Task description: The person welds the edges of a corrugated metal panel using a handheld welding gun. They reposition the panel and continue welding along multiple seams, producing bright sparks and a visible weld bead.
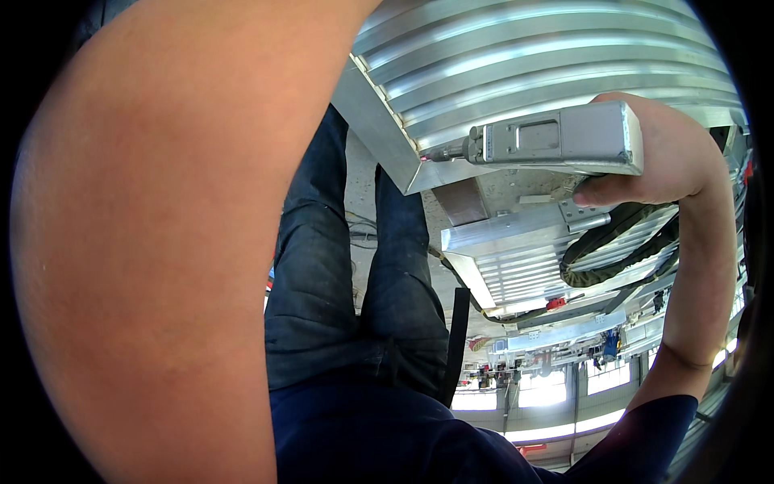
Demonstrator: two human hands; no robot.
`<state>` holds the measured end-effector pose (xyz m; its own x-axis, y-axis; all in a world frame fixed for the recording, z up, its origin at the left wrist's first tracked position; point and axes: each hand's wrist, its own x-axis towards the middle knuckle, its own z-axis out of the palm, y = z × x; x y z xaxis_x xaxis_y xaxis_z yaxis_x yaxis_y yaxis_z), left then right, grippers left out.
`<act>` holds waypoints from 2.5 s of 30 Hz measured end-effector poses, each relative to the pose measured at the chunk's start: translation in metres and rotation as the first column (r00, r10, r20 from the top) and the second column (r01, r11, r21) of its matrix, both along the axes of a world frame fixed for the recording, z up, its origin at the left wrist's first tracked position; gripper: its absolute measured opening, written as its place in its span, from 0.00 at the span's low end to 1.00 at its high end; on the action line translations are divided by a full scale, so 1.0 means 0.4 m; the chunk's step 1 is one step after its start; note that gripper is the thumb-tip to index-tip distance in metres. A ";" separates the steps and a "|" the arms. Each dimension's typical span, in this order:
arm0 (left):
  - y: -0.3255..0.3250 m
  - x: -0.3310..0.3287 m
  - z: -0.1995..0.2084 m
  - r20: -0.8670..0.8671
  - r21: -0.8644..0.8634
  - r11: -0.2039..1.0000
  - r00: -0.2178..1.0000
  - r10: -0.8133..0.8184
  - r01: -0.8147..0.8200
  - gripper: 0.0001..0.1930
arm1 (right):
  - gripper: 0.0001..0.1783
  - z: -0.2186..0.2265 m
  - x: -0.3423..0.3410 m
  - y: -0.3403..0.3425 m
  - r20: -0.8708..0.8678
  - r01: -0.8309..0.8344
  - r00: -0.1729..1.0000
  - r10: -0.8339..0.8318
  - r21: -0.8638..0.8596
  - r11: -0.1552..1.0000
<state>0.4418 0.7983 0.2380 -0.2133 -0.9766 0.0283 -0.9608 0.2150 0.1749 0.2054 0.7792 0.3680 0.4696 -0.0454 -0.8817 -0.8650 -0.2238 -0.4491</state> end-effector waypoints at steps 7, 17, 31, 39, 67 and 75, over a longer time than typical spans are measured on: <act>0.001 -0.001 -0.003 0.003 -0.005 1.000 1.000 0.000 0.000 0.42 | 0.36 -0.016 0.019 0.003 -0.038 0.005 0.999 -0.004 0.029 1.000; 0.003 0.000 0.001 -0.004 0.000 1.000 1.000 0.003 -0.003 0.42 | 0.35 0.001 0.027 0.008 -0.028 0.007 1.000 -0.006 0.011 1.000; 0.010 -0.019 0.048 0.057 0.157 0.986 0.997 0.051 -0.060 0.41 | 0.32 0.031 0.050 0.022 -0.017 -0.086 0.996 0.085 -0.156 0.984; 0.020 -0.024 0.068 0.007 0.162 0.985 0.999 0.053 -0.054 0.42 | 0.32 0.029 0.066 0.019 -0.021 -0.092 0.996 0.090 -0.127 0.988; 0.006 0.008 -0.009 0.007 -0.025 1.000 1.000 0.003 -0.003 0.42 | 0.41 0.012 -0.040 -0.021 0.082 0.153 0.984 -0.159 0.083 0.985; 0.003 0.000 -0.016 0.024 -0.029 1.000 1.000 0.001 0.000 0.41 | 0.37 0.005 -0.010 -0.018 0.041 0.064 0.996 -0.075 0.216 0.974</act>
